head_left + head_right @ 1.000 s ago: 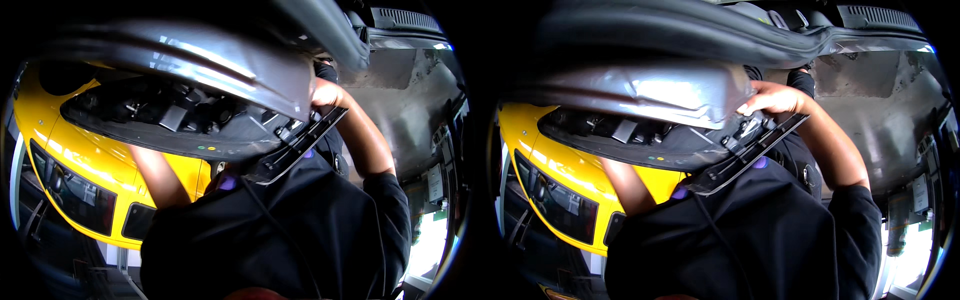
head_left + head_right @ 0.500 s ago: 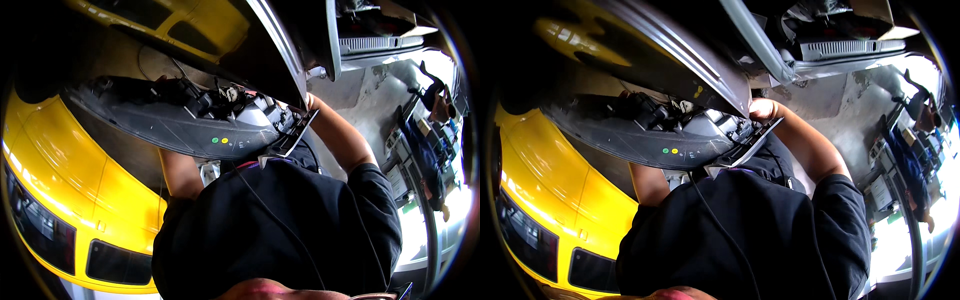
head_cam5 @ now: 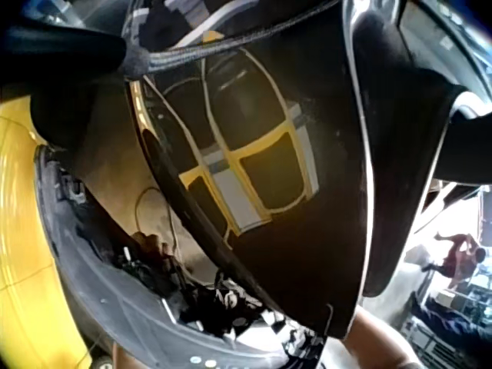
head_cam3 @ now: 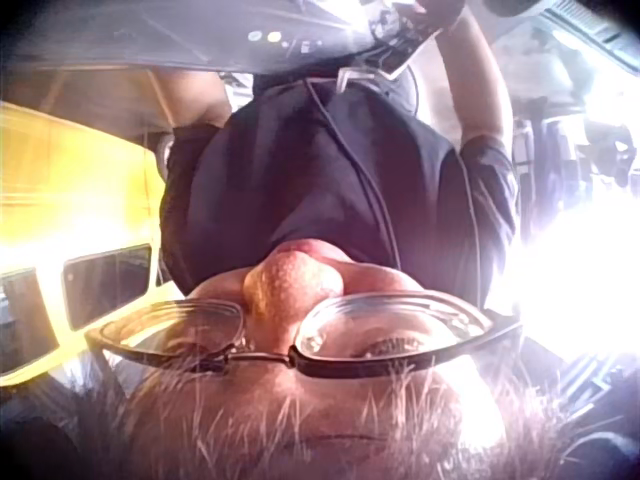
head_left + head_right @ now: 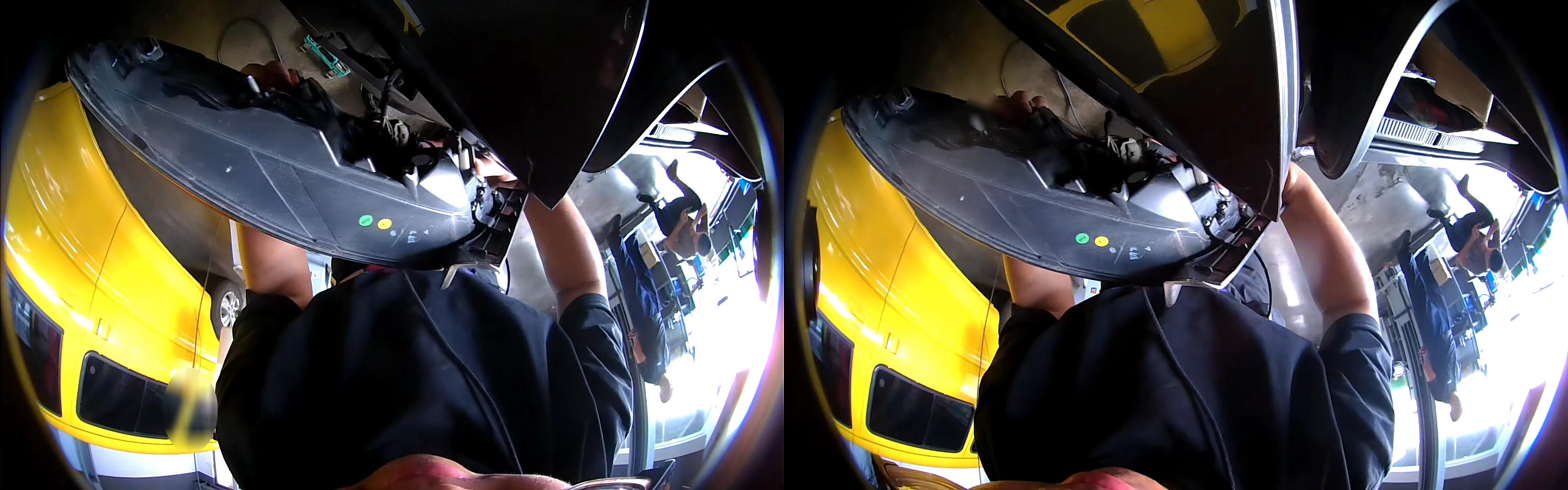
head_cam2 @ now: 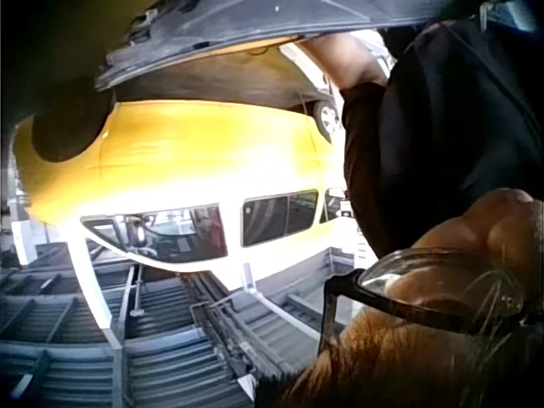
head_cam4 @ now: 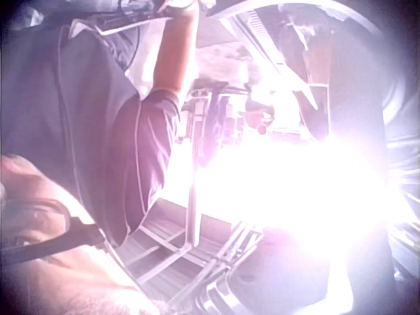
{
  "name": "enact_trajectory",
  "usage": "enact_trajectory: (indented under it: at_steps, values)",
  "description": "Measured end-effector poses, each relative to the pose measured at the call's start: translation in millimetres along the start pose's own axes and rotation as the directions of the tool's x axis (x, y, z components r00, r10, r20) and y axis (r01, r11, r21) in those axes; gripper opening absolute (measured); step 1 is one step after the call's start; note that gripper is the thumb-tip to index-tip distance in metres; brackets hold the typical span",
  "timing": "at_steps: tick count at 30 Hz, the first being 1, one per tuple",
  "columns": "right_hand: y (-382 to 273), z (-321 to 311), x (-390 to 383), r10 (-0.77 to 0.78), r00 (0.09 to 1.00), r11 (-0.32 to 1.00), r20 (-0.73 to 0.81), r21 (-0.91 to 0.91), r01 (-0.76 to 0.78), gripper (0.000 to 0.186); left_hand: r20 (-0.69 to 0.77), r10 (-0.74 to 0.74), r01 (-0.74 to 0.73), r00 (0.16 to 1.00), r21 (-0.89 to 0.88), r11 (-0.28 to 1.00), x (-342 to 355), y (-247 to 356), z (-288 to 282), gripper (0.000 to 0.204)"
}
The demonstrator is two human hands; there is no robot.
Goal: The person removes a tail light assembly from a vehicle, disconnects the wiring, and then reconnects the wiring and begins reattaching the assembly to the vehicle body using a tool.
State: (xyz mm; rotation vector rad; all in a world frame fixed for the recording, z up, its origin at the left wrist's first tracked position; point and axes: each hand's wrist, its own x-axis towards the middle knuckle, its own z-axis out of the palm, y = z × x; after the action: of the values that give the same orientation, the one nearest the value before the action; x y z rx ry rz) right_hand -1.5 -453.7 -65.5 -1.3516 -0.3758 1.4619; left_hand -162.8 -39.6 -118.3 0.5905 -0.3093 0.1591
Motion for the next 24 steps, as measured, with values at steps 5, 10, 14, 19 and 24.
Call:
enact_trajectory:
  at_steps: [5, 10, 14, 19, 24]
  values:
    - [-2, -11, -5, -0.008, 1.000, 0.999, -0.015, -0.047, 0.008, 0.035, 0.022, -0.020, 0.020, 1.000, 0.000, 1.000, 3, 2, 7, 0.030]
    - [-6, -15, -8, -0.022, 1.000, 0.997, -0.016, -0.075, 0.021, 0.034, 0.009, -0.081, 0.079, 0.997, 0.137, 0.987, 27, 22, 30, 0.032]
    - [-11, -11, -16, -0.027, 0.998, 0.994, -0.056, -0.106, 0.021, 0.034, 0.110, -0.051, 0.042, 0.993, 0.082, 0.996, 50, 26, 46, 0.034]
    - [-14, -6, -13, -0.063, 0.997, 0.988, -0.053, -0.146, 0.055, 0.034, 0.141, -0.152, 0.100, 0.978, 0.325, 0.941, 69, 56, 69, 0.026]
    - [-6, 10, -20, -0.118, 0.991, 0.967, -0.071, -0.236, 0.098, 0.034, 0.140, -0.108, 0.052, 0.984, 0.354, 0.934, 84, 58, 85, 0.019]
